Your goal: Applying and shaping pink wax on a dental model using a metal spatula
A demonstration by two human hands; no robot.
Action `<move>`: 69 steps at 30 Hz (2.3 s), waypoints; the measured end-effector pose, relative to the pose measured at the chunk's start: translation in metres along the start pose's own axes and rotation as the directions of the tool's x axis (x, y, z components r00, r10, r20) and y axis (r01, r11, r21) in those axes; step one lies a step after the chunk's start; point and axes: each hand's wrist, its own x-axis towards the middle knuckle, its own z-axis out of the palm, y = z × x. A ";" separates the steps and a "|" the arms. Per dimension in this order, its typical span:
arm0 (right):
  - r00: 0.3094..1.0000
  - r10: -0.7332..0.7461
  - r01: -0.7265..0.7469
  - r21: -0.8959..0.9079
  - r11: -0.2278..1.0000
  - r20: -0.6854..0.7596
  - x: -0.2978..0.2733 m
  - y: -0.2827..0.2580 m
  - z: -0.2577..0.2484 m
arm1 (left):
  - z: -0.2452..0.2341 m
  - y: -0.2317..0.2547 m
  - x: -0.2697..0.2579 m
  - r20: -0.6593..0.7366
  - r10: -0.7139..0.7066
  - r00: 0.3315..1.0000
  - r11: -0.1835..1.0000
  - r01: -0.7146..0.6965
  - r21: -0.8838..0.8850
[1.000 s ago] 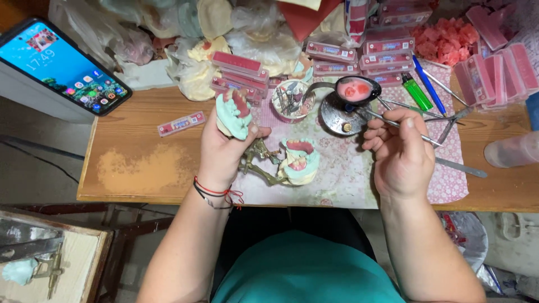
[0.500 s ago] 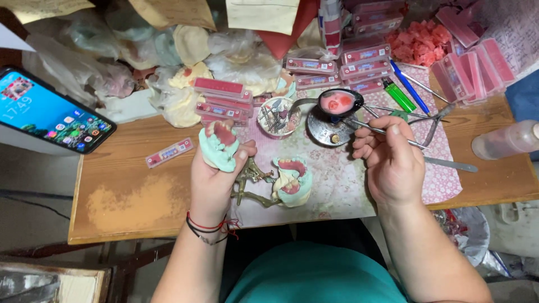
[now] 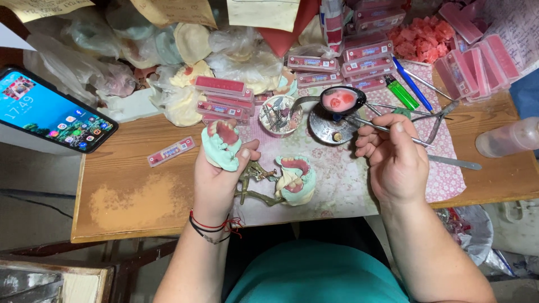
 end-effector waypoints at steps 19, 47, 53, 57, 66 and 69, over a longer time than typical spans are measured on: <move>1.000 0.004 -0.004 0.017 1.000 0.002 0.000 -0.002 -0.001 | -0.007 -0.021 0.004 -0.024 -0.051 0.998 0.998 0.050 -0.035; 0.997 0.038 -0.043 -0.067 0.997 -0.073 -0.012 -0.022 0.020 | -0.020 -0.046 0.006 0.039 -0.026 0.999 0.998 0.028 -0.061; 0.994 0.018 -0.026 -0.068 0.997 -0.112 -0.013 -0.023 0.021 | -0.018 -0.033 0.005 0.033 -0.074 0.997 0.997 0.073 0.023; 0.988 -0.063 0.061 -0.014 0.998 -0.144 -0.008 -0.028 0.019 | -0.018 -0.034 0.005 0.033 -0.090 0.995 0.996 0.089 0.021; 0.992 -0.117 0.107 -0.175 0.979 -0.045 -0.005 -0.031 0.028 | -0.019 -0.041 0.006 0.017 -0.080 0.997 0.996 0.081 -0.048; 0.991 -0.127 0.114 -0.227 0.967 -0.045 -0.007 -0.030 0.031 | -0.021 -0.040 0.006 0.009 -0.021 1.000 0.999 0.021 -0.034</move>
